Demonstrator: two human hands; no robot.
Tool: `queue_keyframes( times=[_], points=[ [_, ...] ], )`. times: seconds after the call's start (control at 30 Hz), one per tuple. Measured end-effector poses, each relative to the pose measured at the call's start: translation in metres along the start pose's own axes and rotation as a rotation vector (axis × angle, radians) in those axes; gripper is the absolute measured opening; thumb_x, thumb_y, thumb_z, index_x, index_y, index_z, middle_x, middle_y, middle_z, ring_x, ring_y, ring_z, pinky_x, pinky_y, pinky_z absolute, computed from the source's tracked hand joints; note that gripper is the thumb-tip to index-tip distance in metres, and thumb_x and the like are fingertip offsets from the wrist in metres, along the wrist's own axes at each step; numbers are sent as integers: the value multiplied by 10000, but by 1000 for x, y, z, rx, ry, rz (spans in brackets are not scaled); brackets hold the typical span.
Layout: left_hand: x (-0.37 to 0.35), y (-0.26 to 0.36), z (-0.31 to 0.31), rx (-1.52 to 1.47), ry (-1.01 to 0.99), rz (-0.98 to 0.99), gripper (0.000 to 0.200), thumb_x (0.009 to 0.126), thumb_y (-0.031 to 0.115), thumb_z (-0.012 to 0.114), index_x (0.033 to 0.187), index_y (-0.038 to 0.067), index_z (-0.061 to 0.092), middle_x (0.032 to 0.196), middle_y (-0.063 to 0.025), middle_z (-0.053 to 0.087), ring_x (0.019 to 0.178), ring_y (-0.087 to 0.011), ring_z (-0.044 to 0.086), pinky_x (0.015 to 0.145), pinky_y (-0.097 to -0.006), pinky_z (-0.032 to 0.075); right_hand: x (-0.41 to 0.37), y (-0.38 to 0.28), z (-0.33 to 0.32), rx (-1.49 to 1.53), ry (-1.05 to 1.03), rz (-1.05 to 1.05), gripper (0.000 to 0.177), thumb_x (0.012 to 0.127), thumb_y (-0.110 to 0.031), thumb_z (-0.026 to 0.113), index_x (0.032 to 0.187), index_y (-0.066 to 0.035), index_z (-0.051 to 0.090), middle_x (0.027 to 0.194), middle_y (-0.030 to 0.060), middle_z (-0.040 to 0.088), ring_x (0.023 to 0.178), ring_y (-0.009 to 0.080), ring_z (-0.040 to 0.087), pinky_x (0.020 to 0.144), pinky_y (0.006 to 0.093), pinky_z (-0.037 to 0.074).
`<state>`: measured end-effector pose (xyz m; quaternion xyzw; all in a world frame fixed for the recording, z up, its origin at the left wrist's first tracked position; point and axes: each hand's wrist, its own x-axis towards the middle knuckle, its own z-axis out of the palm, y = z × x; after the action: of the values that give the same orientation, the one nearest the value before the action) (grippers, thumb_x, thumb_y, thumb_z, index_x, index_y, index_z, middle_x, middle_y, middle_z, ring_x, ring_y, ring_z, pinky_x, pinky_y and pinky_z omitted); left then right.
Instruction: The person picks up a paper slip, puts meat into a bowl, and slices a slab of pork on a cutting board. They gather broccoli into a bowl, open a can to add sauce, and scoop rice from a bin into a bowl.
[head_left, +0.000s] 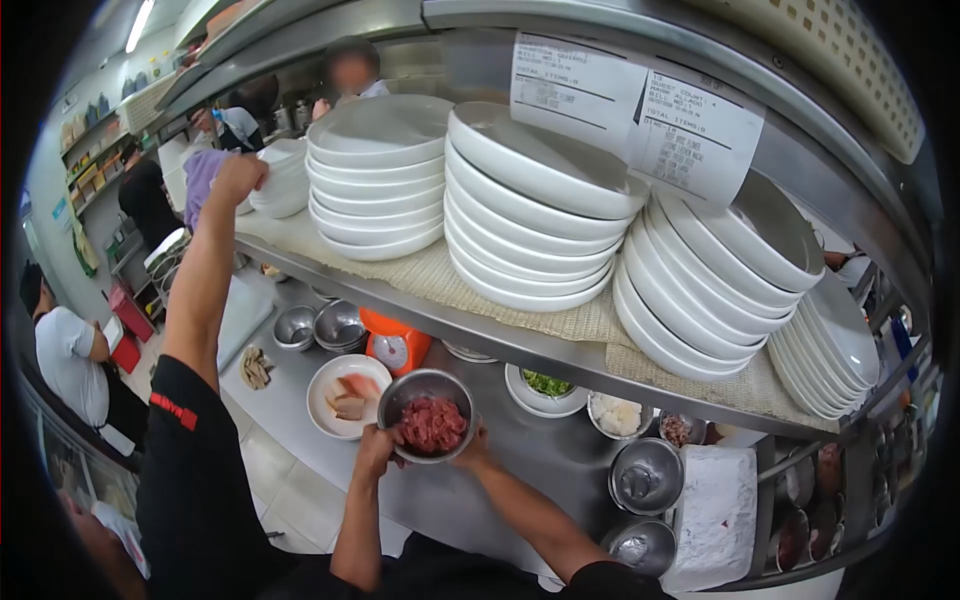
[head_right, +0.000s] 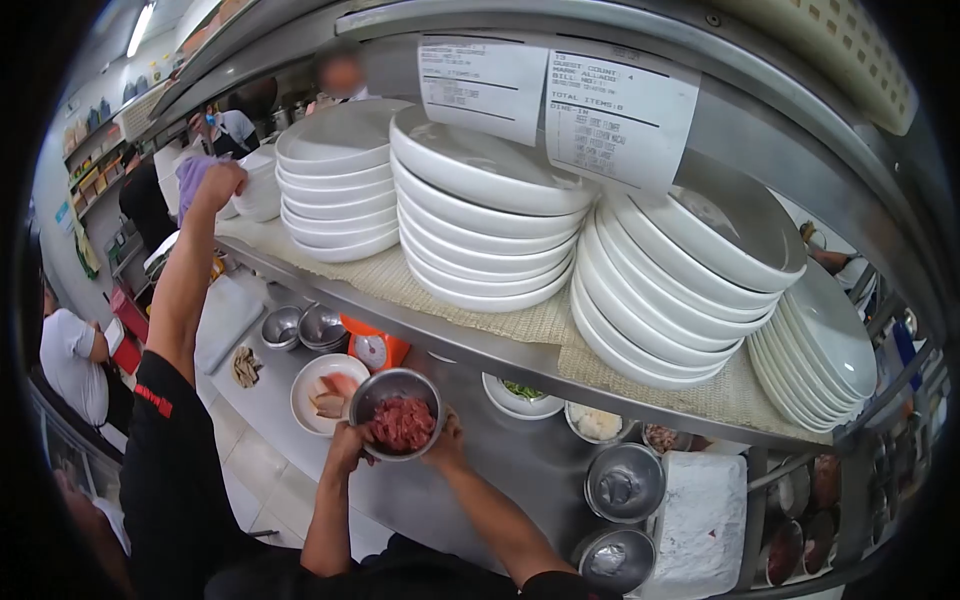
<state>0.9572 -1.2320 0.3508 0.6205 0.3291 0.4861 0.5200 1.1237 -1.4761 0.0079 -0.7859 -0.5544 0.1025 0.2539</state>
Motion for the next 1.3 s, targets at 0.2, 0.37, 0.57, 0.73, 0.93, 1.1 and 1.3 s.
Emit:
queue_keyframes(
  times=[0.2,0.37,0.57,0.73,0.93,1.1,1.3],
  points=[
    [-257,-231,49,89,-281,-747,171,745,42,463,823,-19,602,783,-151,634,647,-194,627,424,-318,473,-62,8,1,-68,52,25,525,781,-313,606,1254,-139,458,1315,140,365,1246,351,291,958,497,281],
    [70,-21,-15,10,-5,-117,135,696,50,501,750,-34,592,700,-150,608,567,-206,599,411,-322,476,-172,33,-20,-277,174,141,419,731,-377,622,1077,-145,581,1063,130,478,1022,347,435,863,522,319],
    [-110,-167,24,48,-160,-396,118,636,59,548,662,-52,580,601,-148,576,472,-220,565,395,-328,478,-235,72,-59,-422,-45,344,638,620,-520,663,1107,-116,582,1253,191,417,1215,435,310,1008,541,210],
    [-265,-241,55,162,-405,-846,244,653,104,602,794,-96,600,634,-149,597,486,-223,579,424,-323,473,-238,69,-82,-318,-171,308,615,644,-523,651,1140,-166,581,1321,213,335,1247,470,228,1013,576,168],
    [-267,-257,35,251,-502,-687,380,743,243,676,922,-83,599,798,-165,624,536,-243,608,470,-332,517,-235,57,-105,-225,-282,359,612,649,-483,662,1185,-203,562,1407,204,259,1316,444,151,1075,512,145],
    [-242,-198,34,480,-183,-524,358,791,350,652,745,0,590,579,-74,561,453,-170,536,479,-272,461,-225,53,-145,1,-96,258,439,681,-310,675,1080,-140,605,1318,166,425,1213,350,411,993,402,358],
    [-227,-1,99,-1030,-801,312,418,823,431,570,684,38,540,534,-40,488,448,-164,466,722,-478,471,-208,54,-182,271,119,381,218,748,-149,637,941,-47,636,970,153,635,941,328,602,808,362,476]
  ],
)
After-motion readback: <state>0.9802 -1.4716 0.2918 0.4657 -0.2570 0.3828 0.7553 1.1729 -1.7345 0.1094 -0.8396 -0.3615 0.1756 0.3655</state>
